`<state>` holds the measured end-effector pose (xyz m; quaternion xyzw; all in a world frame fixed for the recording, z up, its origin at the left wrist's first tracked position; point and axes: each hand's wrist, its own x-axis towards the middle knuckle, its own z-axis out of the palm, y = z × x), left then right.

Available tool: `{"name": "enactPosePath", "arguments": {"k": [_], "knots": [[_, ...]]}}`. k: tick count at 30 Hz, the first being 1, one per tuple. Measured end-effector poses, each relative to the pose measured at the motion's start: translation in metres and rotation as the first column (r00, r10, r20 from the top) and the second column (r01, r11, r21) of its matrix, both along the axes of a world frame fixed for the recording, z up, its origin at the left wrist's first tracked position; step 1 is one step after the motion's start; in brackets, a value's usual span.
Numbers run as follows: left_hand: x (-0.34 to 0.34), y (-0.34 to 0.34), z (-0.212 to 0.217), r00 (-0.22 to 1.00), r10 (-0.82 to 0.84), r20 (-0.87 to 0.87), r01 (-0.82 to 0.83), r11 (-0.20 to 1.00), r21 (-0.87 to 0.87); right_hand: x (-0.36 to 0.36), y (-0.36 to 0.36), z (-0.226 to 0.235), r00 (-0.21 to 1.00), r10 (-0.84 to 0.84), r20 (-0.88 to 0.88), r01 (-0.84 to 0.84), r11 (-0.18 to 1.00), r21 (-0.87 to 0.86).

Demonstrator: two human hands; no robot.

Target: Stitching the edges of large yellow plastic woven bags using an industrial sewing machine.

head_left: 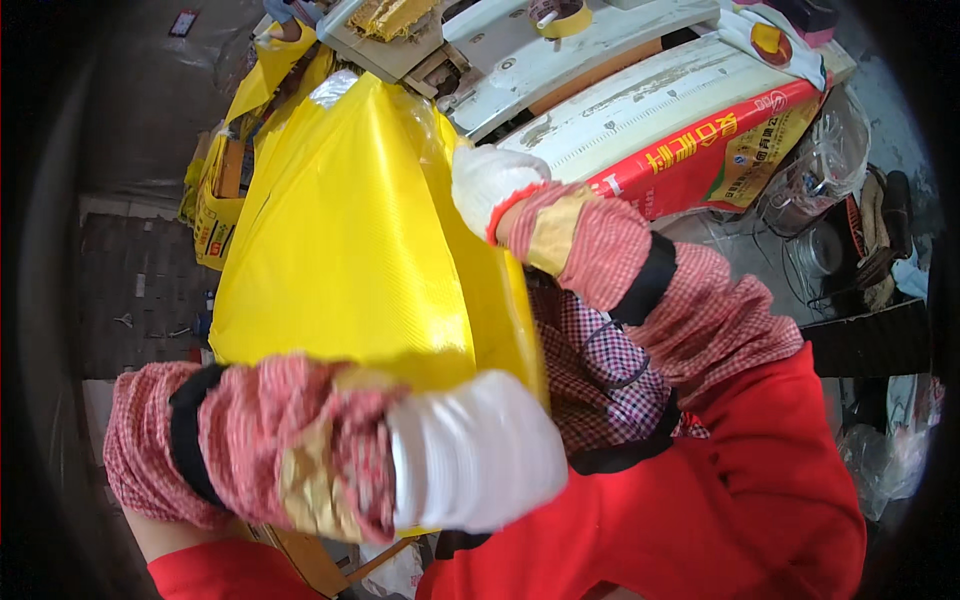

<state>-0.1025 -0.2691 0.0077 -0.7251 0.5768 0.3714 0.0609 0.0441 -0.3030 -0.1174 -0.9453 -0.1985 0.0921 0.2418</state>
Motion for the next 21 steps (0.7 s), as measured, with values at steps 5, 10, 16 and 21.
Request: {"name": "enactPosePath", "arguments": {"k": [5, 10, 16, 21], "knots": [[-0.006, 0.009, 0.001, 0.997, 0.003, 0.076, 0.003, 0.998, -0.07, 0.004, 0.022, -0.028, 0.964, -0.174, 0.199, 0.167, 0.984, 0.054], [0.052, 0.005, -0.014, 0.993, 0.11, 0.037, -0.113, 0.991, 0.07, 0.043, 0.052, -0.045, 0.781, -0.166, 0.602, 0.205, 0.979, 0.004], [0.132, 0.004, 0.002, 0.966, 0.134, 0.222, -0.228, 0.846, 0.482, 0.056, 0.05, -0.033, 0.788, 0.034, 0.615, 0.09, 0.981, -0.17], [0.113, 0.026, 0.044, 0.973, -0.123, 0.196, -0.11, 0.498, 0.86, 0.048, 0.05, -0.019, 0.694, 0.316, 0.647, 0.003, 0.897, -0.441]]}}
